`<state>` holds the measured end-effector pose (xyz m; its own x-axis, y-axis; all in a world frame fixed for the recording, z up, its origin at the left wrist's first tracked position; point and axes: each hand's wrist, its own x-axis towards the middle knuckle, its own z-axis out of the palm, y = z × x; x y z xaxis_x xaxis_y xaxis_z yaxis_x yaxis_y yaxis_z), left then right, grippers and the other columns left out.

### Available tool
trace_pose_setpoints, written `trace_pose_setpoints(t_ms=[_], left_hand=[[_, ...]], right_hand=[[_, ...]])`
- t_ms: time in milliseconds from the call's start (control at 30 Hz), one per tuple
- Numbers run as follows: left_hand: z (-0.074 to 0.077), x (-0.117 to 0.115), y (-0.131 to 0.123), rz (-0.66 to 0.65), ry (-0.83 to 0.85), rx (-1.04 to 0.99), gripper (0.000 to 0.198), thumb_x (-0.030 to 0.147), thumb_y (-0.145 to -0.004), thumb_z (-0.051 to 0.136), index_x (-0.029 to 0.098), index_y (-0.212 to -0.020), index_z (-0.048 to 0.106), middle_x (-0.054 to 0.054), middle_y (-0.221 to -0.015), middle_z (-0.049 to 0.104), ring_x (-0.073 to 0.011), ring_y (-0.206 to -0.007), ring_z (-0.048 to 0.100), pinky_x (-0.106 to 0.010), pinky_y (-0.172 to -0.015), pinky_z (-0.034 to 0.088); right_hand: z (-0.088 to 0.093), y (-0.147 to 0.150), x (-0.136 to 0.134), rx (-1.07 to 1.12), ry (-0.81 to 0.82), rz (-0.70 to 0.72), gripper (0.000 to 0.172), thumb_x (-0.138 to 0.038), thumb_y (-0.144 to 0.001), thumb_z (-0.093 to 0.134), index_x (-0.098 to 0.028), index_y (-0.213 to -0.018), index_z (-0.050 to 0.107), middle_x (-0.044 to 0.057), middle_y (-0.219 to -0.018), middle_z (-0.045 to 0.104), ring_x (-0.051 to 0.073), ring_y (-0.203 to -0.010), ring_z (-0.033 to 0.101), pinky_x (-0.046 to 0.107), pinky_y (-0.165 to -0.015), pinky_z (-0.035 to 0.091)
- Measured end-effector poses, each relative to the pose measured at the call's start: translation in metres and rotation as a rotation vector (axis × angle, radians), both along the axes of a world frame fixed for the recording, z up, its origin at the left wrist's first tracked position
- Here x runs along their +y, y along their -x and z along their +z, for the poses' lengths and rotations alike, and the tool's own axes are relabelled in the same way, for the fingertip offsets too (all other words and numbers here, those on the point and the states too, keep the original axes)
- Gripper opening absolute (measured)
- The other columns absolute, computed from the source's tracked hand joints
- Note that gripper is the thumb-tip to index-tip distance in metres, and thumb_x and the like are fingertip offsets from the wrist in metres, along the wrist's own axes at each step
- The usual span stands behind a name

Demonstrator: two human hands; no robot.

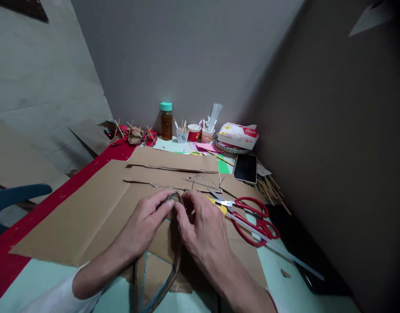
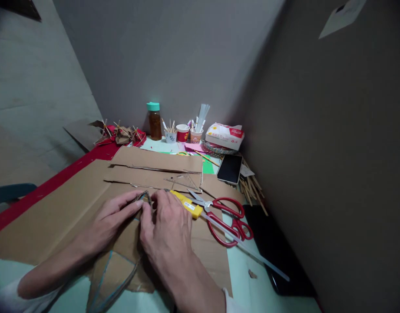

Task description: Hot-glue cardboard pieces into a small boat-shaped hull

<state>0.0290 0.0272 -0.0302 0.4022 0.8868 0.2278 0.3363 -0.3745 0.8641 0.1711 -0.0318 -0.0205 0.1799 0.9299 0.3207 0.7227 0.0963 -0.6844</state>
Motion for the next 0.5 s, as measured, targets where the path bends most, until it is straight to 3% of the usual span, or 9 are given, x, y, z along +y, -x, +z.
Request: trace_pose_setpoints(t_ms=[100,300,500], left_hand=[[-0.001,-0.006,-0.002,0.002,-0.011,0.052,0.028,0.037,-0.092,0.051,0.024,-0.102,0.074,-0.008,-0.110,0.078,-0.0281,-0.106,0.071,-0.042,-0.093,0.056],[0.003,-0.014,-0.009,-0.030,-0.047,0.121,0.028,0.031,-0.092,0.043,0.024,-0.083,0.068,-0.003,-0.075,0.073,-0.0221,-0.073,0.070,-0.035,-0.072,0.056],[0.001,-0.020,-0.009,-0.040,-0.044,0.159,0.027,0.028,-0.095,0.042,0.022,-0.079,0.062,-0.002,-0.073,0.070,-0.0201,-0.070,0.069,-0.033,-0.070,0.056]], right_hand=[[-0.003,0.002,0.000,0.015,-0.065,-0.015,0.015,-0.024,-0.093,0.046,-0.019,-0.084,0.057,0.005,-0.082,0.064,0.020,-0.074,0.058,0.031,-0.070,0.038],[-0.010,0.007,-0.001,0.069,-0.116,-0.050,0.016,-0.023,-0.089,0.043,-0.021,-0.073,0.045,0.000,-0.069,0.055,0.016,-0.064,0.050,0.029,-0.063,0.034],[-0.013,0.010,-0.005,0.105,-0.136,-0.054,0.015,-0.021,-0.088,0.042,-0.021,-0.073,0.045,0.000,-0.069,0.053,0.016,-0.063,0.050,0.030,-0.063,0.034]])
